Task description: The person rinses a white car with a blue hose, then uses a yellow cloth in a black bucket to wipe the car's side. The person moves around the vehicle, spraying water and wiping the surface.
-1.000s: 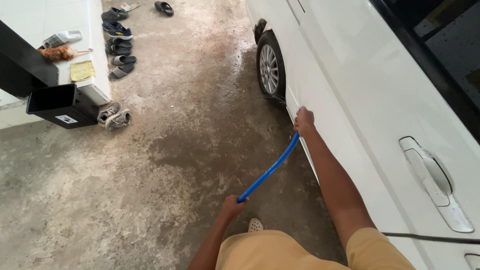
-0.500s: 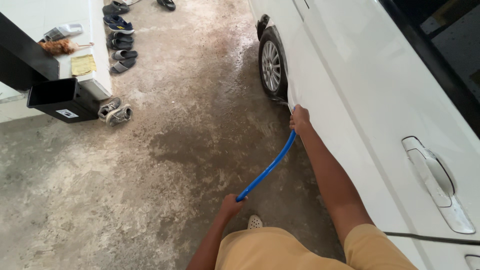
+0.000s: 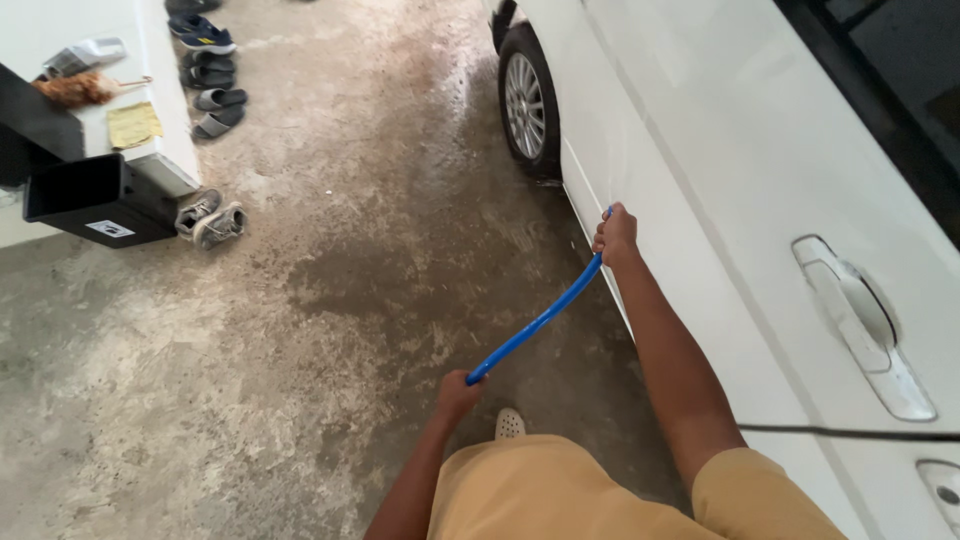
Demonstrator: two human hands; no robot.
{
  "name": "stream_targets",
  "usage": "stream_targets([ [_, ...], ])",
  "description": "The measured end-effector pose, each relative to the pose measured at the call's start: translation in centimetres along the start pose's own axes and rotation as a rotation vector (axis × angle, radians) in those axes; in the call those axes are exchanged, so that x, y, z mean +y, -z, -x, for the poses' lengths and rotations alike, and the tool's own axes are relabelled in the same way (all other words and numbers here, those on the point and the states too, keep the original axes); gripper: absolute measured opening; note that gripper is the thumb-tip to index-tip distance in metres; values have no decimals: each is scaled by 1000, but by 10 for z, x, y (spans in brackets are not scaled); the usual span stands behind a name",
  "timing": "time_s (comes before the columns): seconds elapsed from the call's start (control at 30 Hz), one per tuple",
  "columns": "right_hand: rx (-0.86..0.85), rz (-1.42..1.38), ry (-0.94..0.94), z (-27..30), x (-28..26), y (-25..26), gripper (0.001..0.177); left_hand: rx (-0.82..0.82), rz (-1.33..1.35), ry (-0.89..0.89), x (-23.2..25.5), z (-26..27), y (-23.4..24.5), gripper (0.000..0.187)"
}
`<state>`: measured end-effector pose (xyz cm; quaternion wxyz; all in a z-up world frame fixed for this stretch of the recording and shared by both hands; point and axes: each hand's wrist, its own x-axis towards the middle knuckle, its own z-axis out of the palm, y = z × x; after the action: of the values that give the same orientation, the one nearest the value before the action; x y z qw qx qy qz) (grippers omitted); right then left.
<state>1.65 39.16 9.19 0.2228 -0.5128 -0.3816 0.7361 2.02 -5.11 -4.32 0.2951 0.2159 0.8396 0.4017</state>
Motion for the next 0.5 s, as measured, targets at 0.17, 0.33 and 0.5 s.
stream_targets([
  [0.17, 49, -41, -71, -2, 32, 33, 24, 40, -21, -22, -11, 8, 6, 36],
  [0.33, 99, -126, -136, 6, 72, 66, 28, 56, -44, -53, -22, 24, 11, 30],
  [0.5, 77, -172, -166, 11, 103, 94, 32, 10, -77, -1, -37, 38, 8, 27],
])
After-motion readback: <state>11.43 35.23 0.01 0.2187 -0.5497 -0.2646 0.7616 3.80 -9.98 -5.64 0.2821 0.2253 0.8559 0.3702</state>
